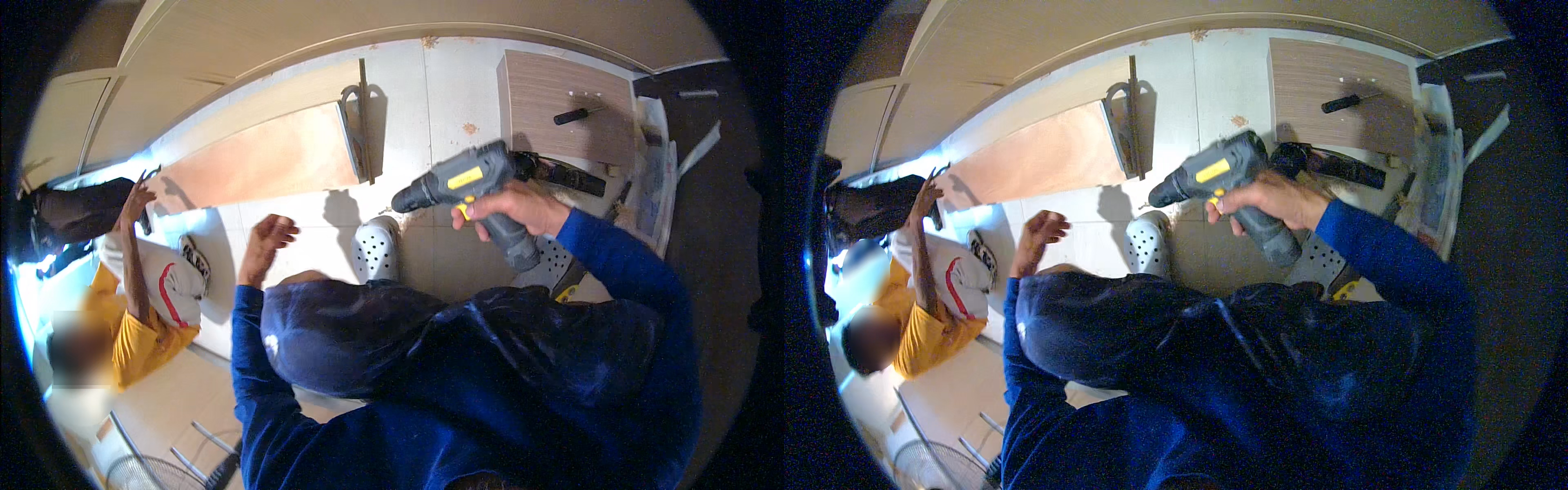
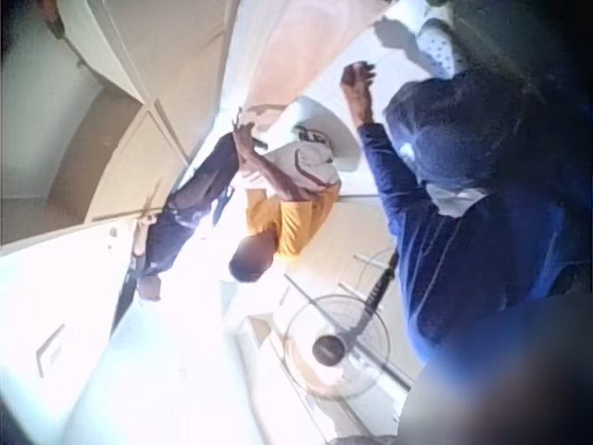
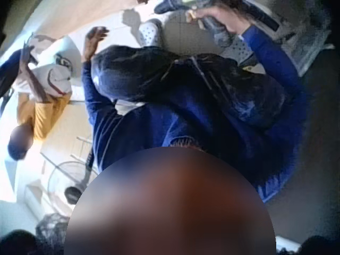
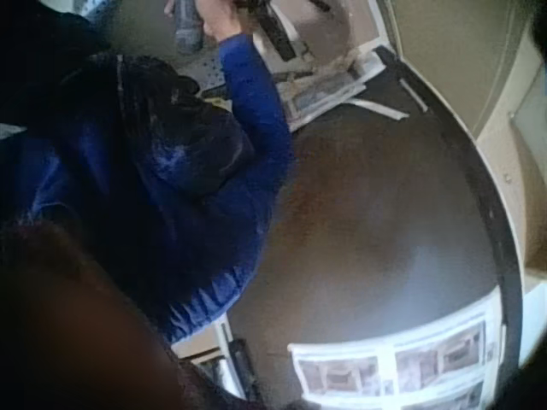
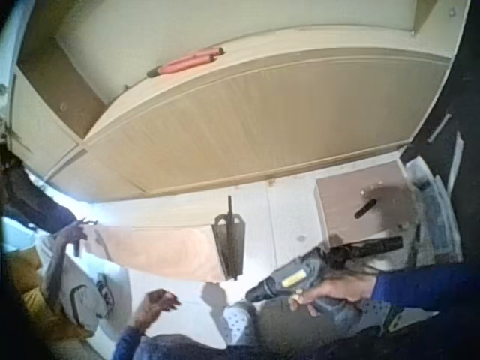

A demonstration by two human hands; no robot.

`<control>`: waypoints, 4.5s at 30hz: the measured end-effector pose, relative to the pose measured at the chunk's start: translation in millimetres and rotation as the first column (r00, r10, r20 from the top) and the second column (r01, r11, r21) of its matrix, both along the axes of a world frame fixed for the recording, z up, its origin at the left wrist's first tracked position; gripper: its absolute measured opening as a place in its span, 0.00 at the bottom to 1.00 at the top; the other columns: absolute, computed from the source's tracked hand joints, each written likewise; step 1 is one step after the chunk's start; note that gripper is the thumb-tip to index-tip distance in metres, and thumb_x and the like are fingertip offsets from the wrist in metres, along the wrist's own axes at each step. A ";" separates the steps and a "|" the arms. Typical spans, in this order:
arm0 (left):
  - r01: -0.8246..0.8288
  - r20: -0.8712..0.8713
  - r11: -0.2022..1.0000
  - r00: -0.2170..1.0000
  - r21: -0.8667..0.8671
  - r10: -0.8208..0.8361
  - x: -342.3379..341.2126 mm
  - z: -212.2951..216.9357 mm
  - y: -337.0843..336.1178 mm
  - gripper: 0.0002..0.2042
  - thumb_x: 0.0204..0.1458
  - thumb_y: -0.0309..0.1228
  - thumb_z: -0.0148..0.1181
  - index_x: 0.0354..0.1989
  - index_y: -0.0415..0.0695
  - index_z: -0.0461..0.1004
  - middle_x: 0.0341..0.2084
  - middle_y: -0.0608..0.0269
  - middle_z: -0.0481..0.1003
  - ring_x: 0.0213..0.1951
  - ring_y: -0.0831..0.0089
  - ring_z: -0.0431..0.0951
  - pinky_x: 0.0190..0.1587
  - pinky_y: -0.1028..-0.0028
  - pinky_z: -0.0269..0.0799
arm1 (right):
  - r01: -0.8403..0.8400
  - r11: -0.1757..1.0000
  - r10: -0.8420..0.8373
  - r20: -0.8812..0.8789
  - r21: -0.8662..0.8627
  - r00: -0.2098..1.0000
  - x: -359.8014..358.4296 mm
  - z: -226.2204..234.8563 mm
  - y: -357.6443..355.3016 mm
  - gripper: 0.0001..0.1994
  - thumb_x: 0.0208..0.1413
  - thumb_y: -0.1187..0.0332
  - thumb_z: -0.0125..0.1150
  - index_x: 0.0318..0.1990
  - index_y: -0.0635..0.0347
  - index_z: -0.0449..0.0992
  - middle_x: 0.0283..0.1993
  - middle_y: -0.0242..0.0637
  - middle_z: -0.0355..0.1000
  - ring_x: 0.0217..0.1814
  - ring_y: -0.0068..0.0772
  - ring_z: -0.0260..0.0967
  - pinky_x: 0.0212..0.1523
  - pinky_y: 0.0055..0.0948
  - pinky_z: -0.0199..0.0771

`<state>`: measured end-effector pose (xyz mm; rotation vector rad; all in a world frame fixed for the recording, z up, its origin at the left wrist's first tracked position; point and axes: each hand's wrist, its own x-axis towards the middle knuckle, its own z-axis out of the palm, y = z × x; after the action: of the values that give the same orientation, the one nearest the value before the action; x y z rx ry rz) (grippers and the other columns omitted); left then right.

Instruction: The person assembles a wooden cabinet using a cordless drill and screws. They position a wooden panel, drill screws into it, and coordinate with two coworkers who assist by holding parts and handing over screws.

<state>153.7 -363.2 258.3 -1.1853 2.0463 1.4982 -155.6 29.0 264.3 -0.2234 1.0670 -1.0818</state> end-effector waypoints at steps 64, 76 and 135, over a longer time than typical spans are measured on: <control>-0.460 -0.156 0.251 0.235 0.852 0.959 -102.6 -148.6 96.7 0.37 0.63 0.67 0.40 0.71 0.54 0.62 0.63 0.62 0.72 0.60 0.58 0.75 0.62 0.52 0.71 | 0.487 0.872 -0.415 0.439 -0.059 0.797 90.5 -134.0 -32.6 0.15 0.57 0.64 0.60 0.47 0.66 0.76 0.34 0.36 0.75 0.30 0.24 0.73 0.32 0.24 0.77; -0.428 -0.078 0.063 -0.016 0.902 0.997 -79.6 -158.2 63.4 0.31 0.65 0.56 0.50 0.66 0.44 0.68 0.67 0.52 0.69 0.68 0.51 0.68 0.70 0.43 0.62 | 0.348 0.936 -0.312 0.358 -0.042 0.880 89.5 -138.6 -30.0 0.20 0.60 0.62 0.61 0.56 0.66 0.75 0.43 0.39 0.78 0.36 0.28 0.79 0.39 0.28 0.82; -0.698 -0.195 0.206 0.096 0.686 0.976 -117.6 -139.5 60.5 0.38 0.60 0.63 0.31 0.69 0.50 0.66 0.65 0.54 0.71 0.66 0.49 0.70 0.67 0.43 0.65 | 0.528 0.849 -0.494 0.301 -0.036 0.816 100.2 -142.1 -39.0 0.14 0.60 0.65 0.63 0.49 0.65 0.79 0.37 0.38 0.79 0.27 0.22 0.74 0.30 0.23 0.76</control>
<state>36.1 -302.7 118.8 -2.0844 0.8197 3.0894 -55.4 -10.0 122.2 0.1392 0.8194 -1.6157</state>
